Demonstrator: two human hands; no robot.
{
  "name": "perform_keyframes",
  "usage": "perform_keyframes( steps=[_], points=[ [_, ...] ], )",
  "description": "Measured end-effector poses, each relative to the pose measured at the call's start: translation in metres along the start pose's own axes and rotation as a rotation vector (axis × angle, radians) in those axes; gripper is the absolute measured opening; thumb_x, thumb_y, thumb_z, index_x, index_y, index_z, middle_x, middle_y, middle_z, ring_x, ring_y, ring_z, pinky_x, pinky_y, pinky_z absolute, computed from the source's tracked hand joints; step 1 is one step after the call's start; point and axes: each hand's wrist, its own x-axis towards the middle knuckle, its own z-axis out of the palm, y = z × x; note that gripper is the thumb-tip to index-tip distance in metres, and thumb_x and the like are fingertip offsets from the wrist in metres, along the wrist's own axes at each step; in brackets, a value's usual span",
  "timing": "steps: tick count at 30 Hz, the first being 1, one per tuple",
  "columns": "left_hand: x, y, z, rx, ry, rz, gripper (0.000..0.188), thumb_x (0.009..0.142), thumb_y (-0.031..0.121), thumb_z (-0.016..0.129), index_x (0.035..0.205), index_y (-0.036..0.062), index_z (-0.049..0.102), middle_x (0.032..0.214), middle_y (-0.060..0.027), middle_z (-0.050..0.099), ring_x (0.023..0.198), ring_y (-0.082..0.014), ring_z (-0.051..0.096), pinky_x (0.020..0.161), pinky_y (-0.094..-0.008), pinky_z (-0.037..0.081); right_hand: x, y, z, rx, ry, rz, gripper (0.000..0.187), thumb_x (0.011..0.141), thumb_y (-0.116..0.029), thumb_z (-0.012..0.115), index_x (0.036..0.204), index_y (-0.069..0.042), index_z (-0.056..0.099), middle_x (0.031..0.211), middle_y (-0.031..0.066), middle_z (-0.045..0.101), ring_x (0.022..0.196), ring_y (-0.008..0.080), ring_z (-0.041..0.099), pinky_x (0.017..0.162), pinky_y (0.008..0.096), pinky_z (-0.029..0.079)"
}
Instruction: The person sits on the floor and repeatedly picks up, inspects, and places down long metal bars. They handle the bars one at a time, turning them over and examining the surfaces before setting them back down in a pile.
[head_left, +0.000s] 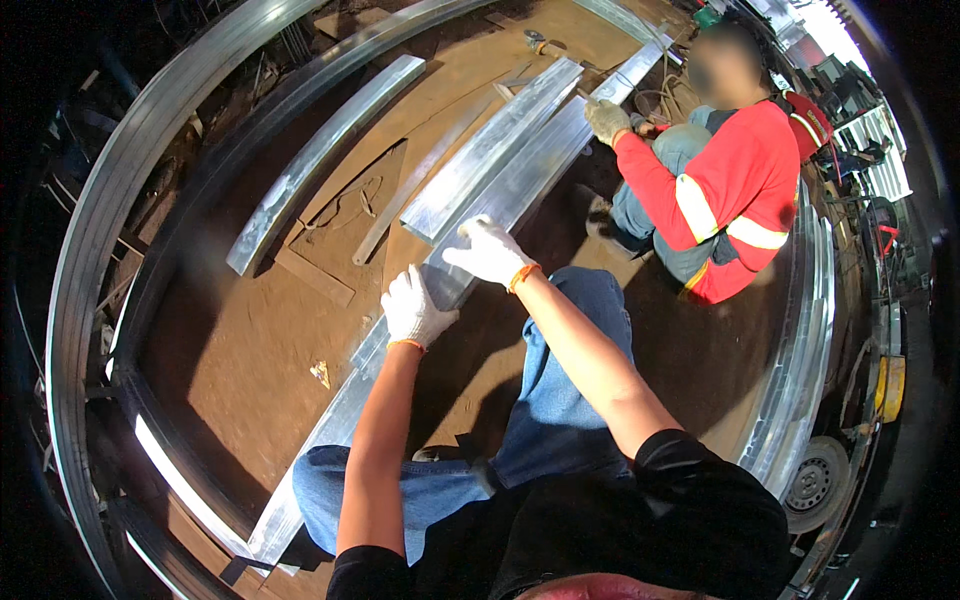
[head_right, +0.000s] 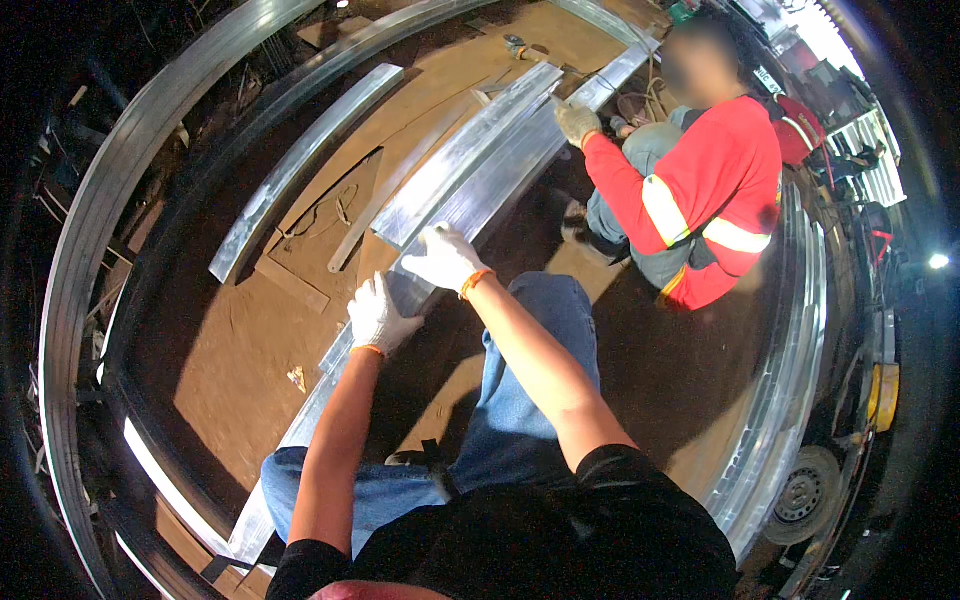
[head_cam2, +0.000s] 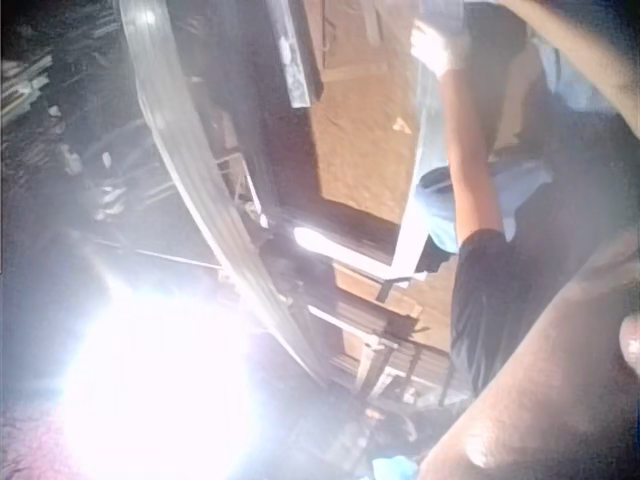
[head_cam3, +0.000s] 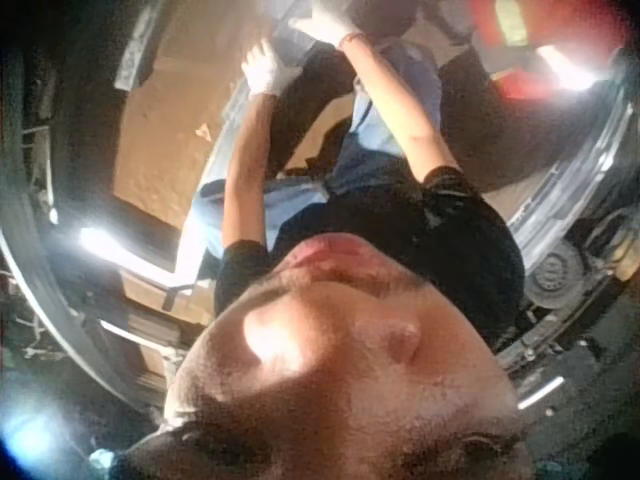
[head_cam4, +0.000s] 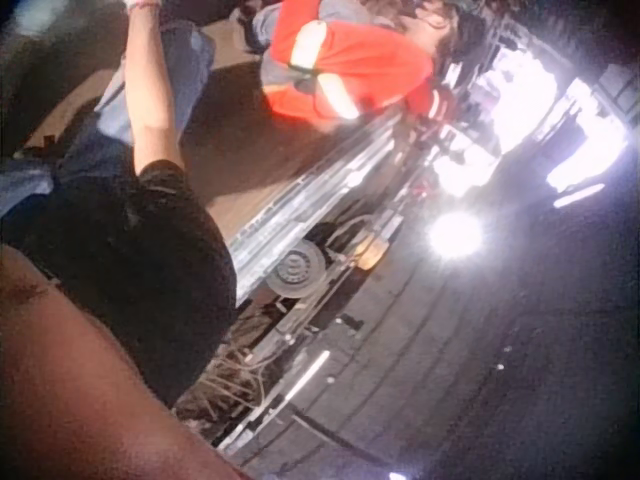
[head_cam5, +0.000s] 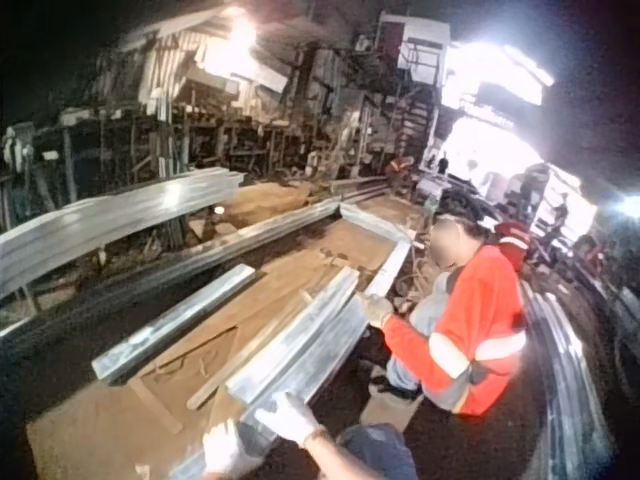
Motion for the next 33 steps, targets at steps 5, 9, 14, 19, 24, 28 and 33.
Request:
perform_keyframes(
  steps=[5, 9, 14, 19, 24, 28, 33],
  points=[
    [-0.006, -0.022, -0.043, -0.056, -0.068, 0.044, 0.099, 0.071, 0.06, 0.085, 0.141, -0.0016, 0.051, 0.135, -0.025, 0.059, 0.13, -0.0424, 0.055, 0.105, -0.054, 0.045, -0.008, -0.004, -0.017, -0.069, -0.361, -0.269, 0.057, 0.094, -0.045, 0.071, 0.13, -0.002, 0.065, 0.136, 0.0229, 0.063, 0.125, 0.0389, 0.063, 0.109, 0.0458, 0.05],
    [-0.042, -0.071, -0.069, -0.009, -0.204, 0.035, 0.079, 0.08, 0.06, 0.08, 0.132, 0.0028, 0.063, 0.126, -0.0249, 0.066, 0.12, -0.0425, 0.063, 0.1, -0.0523, 0.051, -0.011, 0.009, 0.02, -0.185, -0.438, -0.238, 0.054, 0.092, -0.047, 0.069, 0.123, -0.004, 0.067, 0.127, 0.022, 0.066, 0.118, 0.0404, 0.066, 0.103, 0.0502, 0.052],
    [-0.062, -0.115, -0.08, 0.021, -0.489, -0.199, 0.075, 0.077, 0.059, 0.079, 0.124, 0.0014, 0.069, 0.122, -0.0245, 0.072, 0.117, -0.0401, 0.068, 0.099, -0.0477, 0.054, -0.009, -0.001, 0.028, -0.185, -0.491, -0.3, 0.052, 0.089, -0.046, 0.068, 0.121, -0.005, 0.068, 0.125, 0.0239, 0.068, 0.114, 0.0437, 0.068, 0.096, 0.0543, 0.055],
    [-0.052, -0.104, -0.078, -0.017, -0.582, -0.181, 0.075, 0.076, 0.063, 0.076, 0.122, 0.004, 0.071, 0.122, -0.0249, 0.073, 0.116, -0.0395, 0.07, 0.1, -0.0461, 0.054, -0.007, 0.001, 0.027, -0.211, -0.548, -0.28, 0.051, 0.089, -0.045, 0.067, 0.121, -0.005, 0.067, 0.125, 0.0245, 0.067, 0.116, 0.0434, 0.068, 0.096, 0.0544, 0.055],
    [-0.044, -0.104, -0.08, -0.005, -0.6, -0.177, 0.072, 0.077, 0.063, 0.074, 0.12, 0.0044, 0.073, 0.118, -0.0246, 0.075, 0.113, -0.0388, 0.072, 0.097, -0.0455, 0.055, -0.019, 0.002, 0.024, -0.277, -0.518, -0.286, 0.052, 0.09, -0.046, 0.069, 0.122, -0.005, 0.065, 0.127, 0.0247, 0.064, 0.116, 0.0434, 0.068, 0.098, 0.0549, 0.055],
    [-0.035, -0.093, -0.086, 0.053, -0.618, -0.24, 0.071, 0.078, 0.064, 0.072, 0.117, 0.004, 0.075, 0.116, -0.0249, 0.076, 0.112, -0.0381, 0.073, 0.096, -0.0446, 0.056, -0.022, 0.012, 0.035, -0.286, -0.461, -0.324, 0.048, 0.089, -0.046, 0.073, 0.116, -0.008, 0.065, 0.123, 0.021, 0.06, 0.112, 0.043, 0.067, 0.093, 0.0553, 0.055],
    [-0.031, -0.094, -0.078, 0.052, -0.591, -0.223, 0.069, 0.078, 0.064, 0.07, 0.112, 0.0038, 0.077, 0.113, -0.0251, 0.077, 0.109, -0.0383, 0.074, 0.094, -0.045, 0.057, -0.019, 0.014, 0.036, -0.313, -0.48, -0.341, 0.05, 0.089, -0.045, 0.071, 0.119, -0.006, 0.067, 0.13, 0.0231, 0.062, 0.117, 0.0415, 0.068, 0.098, 0.0551, 0.055]
  ],
)
